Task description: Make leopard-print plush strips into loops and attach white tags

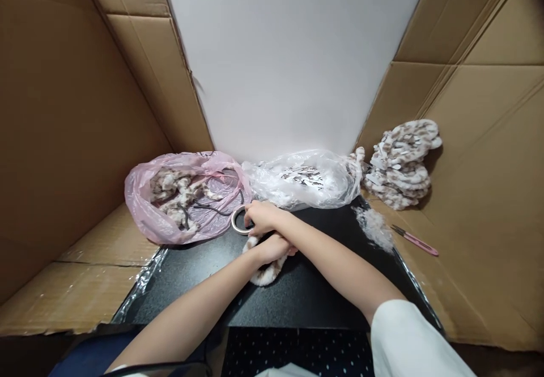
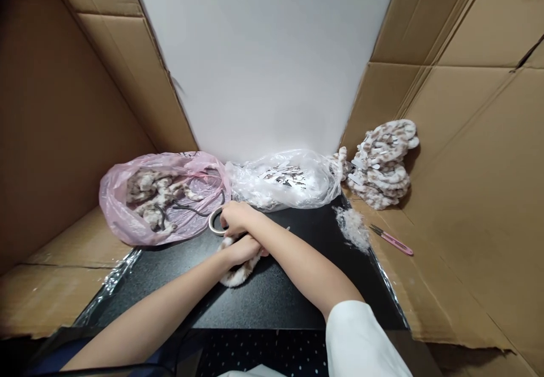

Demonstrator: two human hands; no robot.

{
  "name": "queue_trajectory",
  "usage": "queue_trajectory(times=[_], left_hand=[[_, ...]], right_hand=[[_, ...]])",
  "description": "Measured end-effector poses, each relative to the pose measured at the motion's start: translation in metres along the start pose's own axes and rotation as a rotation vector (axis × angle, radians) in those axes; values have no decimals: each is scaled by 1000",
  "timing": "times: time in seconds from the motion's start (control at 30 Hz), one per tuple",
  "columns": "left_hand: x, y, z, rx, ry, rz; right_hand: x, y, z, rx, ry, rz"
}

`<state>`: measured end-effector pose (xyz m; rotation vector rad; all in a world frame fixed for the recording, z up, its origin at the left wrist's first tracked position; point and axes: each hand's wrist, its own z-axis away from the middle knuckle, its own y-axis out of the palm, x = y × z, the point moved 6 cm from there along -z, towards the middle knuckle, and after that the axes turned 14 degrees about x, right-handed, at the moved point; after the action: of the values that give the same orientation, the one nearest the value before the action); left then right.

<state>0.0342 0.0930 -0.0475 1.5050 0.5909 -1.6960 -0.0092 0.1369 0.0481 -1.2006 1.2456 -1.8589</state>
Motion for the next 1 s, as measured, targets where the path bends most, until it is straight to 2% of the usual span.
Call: queue_trajectory(times=[0.1,0.2,0.3,0.4,0.47,0.5,0.57,0.63,0.7,0.8,0.87,1.0], left_hand=[[-1,5,-2,28,22,36],[-9,12,-6,60,92,127],[-18,16,-8,110,160,225],[-28,14,-5,119,240,285],[-34,10,-1,98,297,310],[-37,9,2,84,329,286],[-44,9,7,55,383,135],[-49,12,11,20,408,-107],[-51,18,12,-10,389,-322],[-53,20,14,-85,376,-488],[-57,20,17,-147,393,-575],[-63,21,20,-199,412,-751]], right_hand=[[4,-3,0,3,-47,5],[6,-18,27,-72,-82,-207],[-1,-37,73,-242,-125,-586],[-17,-53,132,-542,-134,-685],[-31,-49,163,-652,-83,-703],[-37,-42,172,-655,-51,-719],[-48,-22,181,-616,1,-747],[-53,-2,178,-581,24,-768],[-55,10,172,-620,31,-731],[-52,10,175,-843,107,-518],[-48,7,181,-945,170,-389],[-42,8,187,-937,179,-402]])
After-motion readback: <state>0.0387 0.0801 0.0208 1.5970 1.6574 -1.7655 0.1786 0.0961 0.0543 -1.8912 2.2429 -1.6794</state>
